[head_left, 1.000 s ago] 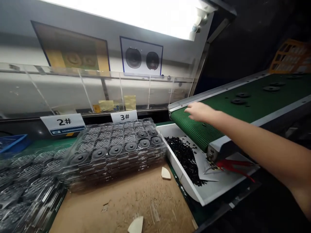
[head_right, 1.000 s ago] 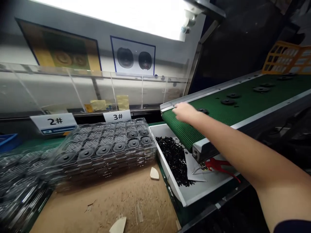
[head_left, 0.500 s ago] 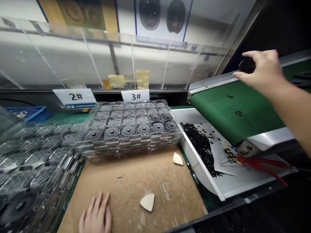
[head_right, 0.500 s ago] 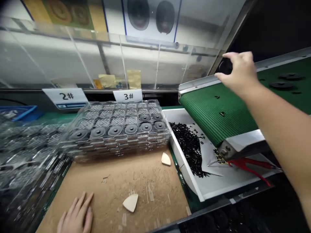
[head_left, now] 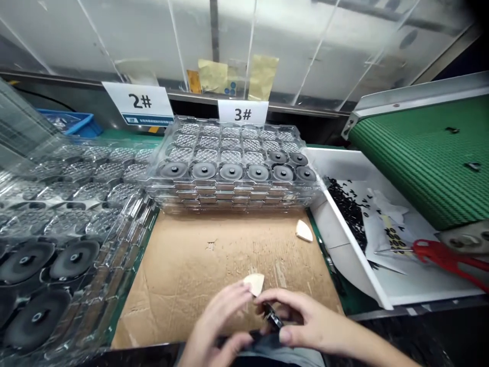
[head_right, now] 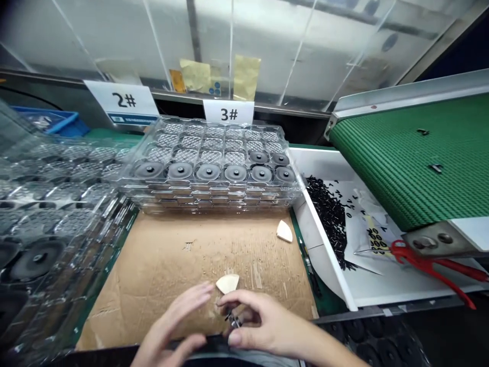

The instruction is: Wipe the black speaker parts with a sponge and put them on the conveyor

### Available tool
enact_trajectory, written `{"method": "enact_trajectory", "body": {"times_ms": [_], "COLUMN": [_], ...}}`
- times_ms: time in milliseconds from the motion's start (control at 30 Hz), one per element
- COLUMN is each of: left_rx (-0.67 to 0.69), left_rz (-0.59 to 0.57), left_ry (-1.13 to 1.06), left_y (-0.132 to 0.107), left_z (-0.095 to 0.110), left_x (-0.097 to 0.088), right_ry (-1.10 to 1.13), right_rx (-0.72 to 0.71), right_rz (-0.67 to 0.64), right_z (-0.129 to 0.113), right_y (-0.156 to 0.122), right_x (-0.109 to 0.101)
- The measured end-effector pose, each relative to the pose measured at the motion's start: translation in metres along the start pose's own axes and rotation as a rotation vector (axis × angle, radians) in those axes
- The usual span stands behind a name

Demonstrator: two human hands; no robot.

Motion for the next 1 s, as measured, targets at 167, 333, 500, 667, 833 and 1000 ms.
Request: {"method": "enact_trajectory", "body": {"times_ms": [167, 333, 500, 667, 833, 1000], "left_rx": [0.322, 0.344, 0.3, -0.303, -0.858, -0.923], "left_rz": [-0.141, -0.27, -0.31, -0.117, 0.318, 0.481], "left_ry": [0.105, 0.225, 0.191, -0.363, -1.198, -1.418], "left_y": [0.017, 0.034, 0.034, 0.016, 0.008, 0.006], "left_z": [0.018, 0.027, 0.026, 0.018, 0.016, 0.02], "left_x": [0.019, 0.021, 0.022, 0.015, 0.005, -0.002], "right_ry": [0.613, 0.856, 0.766, -0.182, -0.586, -0.643], "right_rx": [0.014, 0.178, 0.208, 0.036, -0.074, -0.296], "right_rz": [0.148, 0.45, 0.461, 0.57, 0.814, 0.704], "right_z": [0.046, 0.074, 0.078, 0.062, 0.076, 0.092], "right_y": [0.012, 0.011, 0.008, 0.017, 0.046, 0.061], "right_x": [0.028, 0.039, 0.038, 0.02, 0.017, 0.024]}}
Point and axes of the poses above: each hand's wrist, its own y-axis towards the middle knuckle, its own x-axis out of the palm, z = x × y, the point moved 1 cm from there along y, towards the middle knuckle, and after that the axes turned 2 degrees about x, right-handed, at the moved point
